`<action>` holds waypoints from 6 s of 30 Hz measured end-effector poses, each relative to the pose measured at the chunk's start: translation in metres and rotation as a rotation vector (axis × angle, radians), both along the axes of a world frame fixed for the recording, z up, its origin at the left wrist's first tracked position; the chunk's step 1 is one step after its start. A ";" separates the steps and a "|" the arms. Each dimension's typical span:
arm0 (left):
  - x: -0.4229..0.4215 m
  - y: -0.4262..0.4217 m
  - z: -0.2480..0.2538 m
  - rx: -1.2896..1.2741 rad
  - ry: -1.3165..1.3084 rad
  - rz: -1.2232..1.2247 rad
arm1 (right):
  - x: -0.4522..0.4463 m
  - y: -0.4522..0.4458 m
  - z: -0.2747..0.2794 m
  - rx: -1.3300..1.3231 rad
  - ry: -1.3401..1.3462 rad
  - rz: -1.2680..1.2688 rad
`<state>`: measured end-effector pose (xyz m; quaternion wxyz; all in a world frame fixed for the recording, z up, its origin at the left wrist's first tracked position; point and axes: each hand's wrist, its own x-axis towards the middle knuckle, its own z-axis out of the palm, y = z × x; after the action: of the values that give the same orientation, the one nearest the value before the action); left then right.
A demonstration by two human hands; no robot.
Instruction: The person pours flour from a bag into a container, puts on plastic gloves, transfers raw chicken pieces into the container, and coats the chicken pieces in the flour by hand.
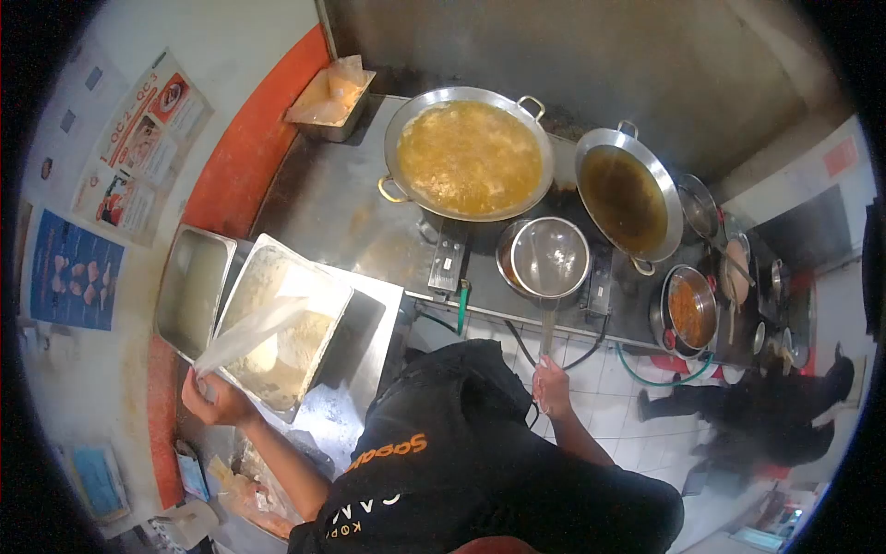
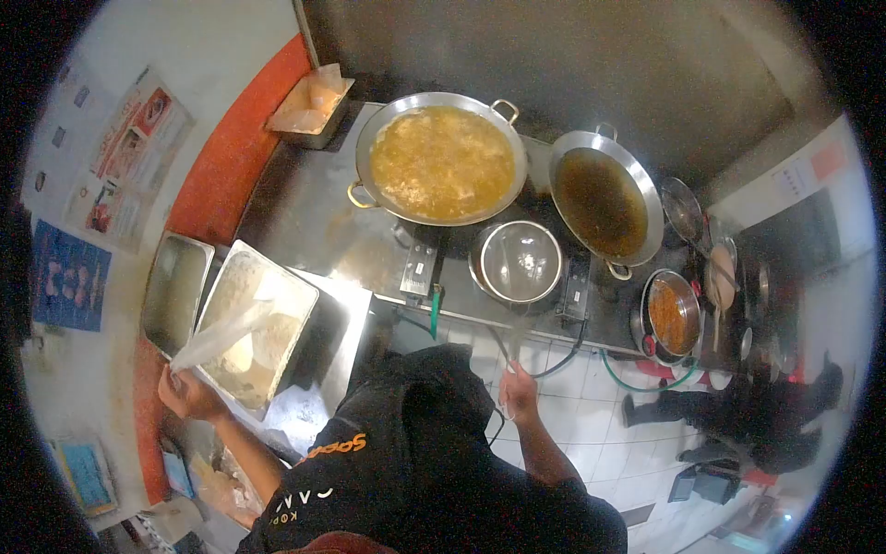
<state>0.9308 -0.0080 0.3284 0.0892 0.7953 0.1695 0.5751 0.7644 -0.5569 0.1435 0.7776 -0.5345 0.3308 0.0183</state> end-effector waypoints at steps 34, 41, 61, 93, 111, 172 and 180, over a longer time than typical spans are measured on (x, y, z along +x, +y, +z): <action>-0.398 0.136 0.109 -0.103 -0.288 1.005 | 0.242 0.153 -0.039 -1.089 -0.317 1.126; -0.665 0.142 0.064 -0.282 -0.430 1.384 | 0.133 0.275 -0.032 -1.125 -0.394 1.515; -0.948 0.310 -0.201 -0.875 -0.325 1.012 | -0.311 0.546 0.067 -0.165 -0.124 2.056; -0.882 0.633 -0.554 -1.265 1.214 0.373 | -0.524 0.887 -0.070 -0.961 -0.612 1.000; -0.838 0.676 -0.657 -1.148 1.374 0.339 | -0.528 0.895 -0.064 -1.068 -0.553 1.006; -0.775 -0.348 -0.190 -1.109 2.503 -1.699 | -0.711 0.166 0.066 -0.767 -0.256 -0.582; -0.521 -0.380 -0.155 -2.460 1.417 -2.059 | -0.758 0.109 -0.054 -0.647 0.377 -0.442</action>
<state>0.4096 -0.3878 0.1732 -0.7970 -0.1203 0.0577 0.5890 0.0063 -0.4475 0.0897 0.4810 -0.6544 0.5622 -0.1559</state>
